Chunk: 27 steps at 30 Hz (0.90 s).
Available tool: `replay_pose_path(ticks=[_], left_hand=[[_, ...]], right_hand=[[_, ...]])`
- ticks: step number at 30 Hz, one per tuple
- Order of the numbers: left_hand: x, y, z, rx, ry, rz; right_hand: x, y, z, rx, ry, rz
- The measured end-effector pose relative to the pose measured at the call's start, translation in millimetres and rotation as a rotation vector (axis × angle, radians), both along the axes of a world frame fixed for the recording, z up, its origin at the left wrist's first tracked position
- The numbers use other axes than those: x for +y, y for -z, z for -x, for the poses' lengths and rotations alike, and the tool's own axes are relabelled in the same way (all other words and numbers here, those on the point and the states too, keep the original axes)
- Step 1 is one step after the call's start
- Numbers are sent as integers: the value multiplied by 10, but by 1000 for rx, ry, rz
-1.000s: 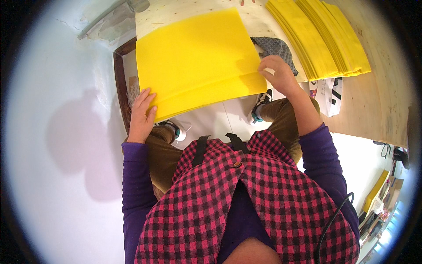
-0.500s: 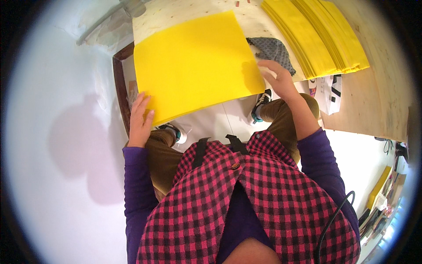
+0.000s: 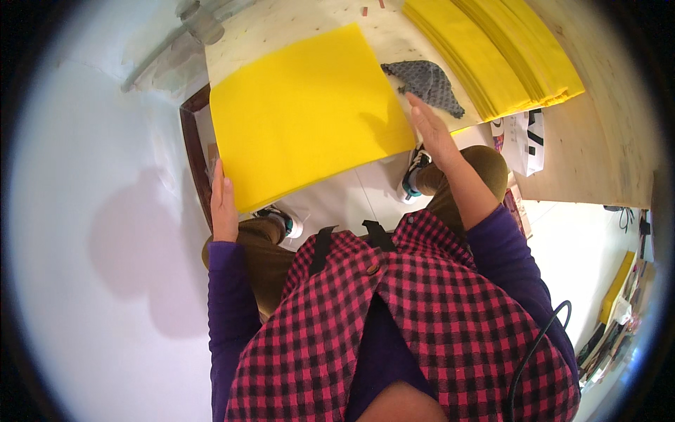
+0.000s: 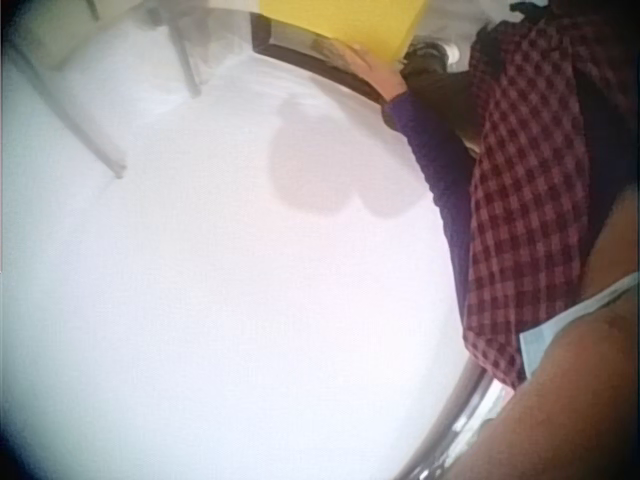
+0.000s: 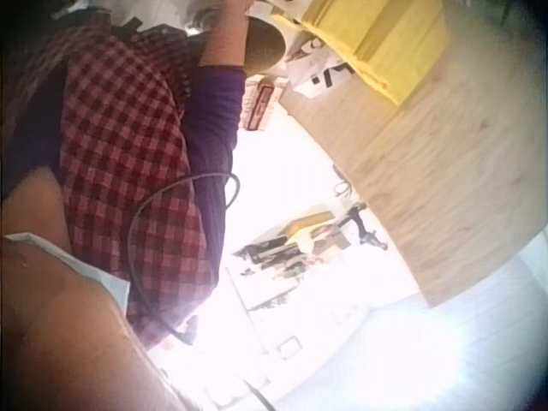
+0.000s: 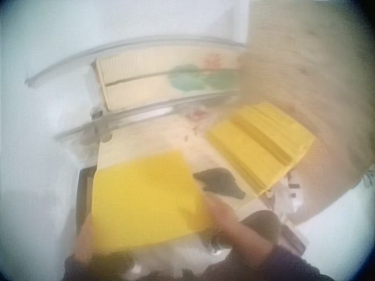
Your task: The person repeatedly folds yellow fabric sheets on a low table, aligning edges and pressing folds flat. They stack completed folds to the side and continue with additional sheets throughout the clip.
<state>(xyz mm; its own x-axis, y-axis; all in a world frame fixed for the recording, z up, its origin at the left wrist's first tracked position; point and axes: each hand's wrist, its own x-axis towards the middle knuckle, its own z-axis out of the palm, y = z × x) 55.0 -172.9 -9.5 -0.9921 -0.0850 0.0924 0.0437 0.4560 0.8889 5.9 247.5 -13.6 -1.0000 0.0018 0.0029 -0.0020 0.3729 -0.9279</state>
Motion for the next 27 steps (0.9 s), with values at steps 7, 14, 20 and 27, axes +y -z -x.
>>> replay_pose_path(ticks=[7,14,20,27], left_hand=[[28,-76,-18,-18,-27,10],[62,-129,-91,9,-52,110],[258,-291,-27,117,19,240],[927,-528,229,243,252,342]], right_hand=[[498,-159,513,206,223,-674],[532,-121,988,-102,119,-918],[563,-43,1066,-58,300,-663],[496,108,351,67,242,54]])
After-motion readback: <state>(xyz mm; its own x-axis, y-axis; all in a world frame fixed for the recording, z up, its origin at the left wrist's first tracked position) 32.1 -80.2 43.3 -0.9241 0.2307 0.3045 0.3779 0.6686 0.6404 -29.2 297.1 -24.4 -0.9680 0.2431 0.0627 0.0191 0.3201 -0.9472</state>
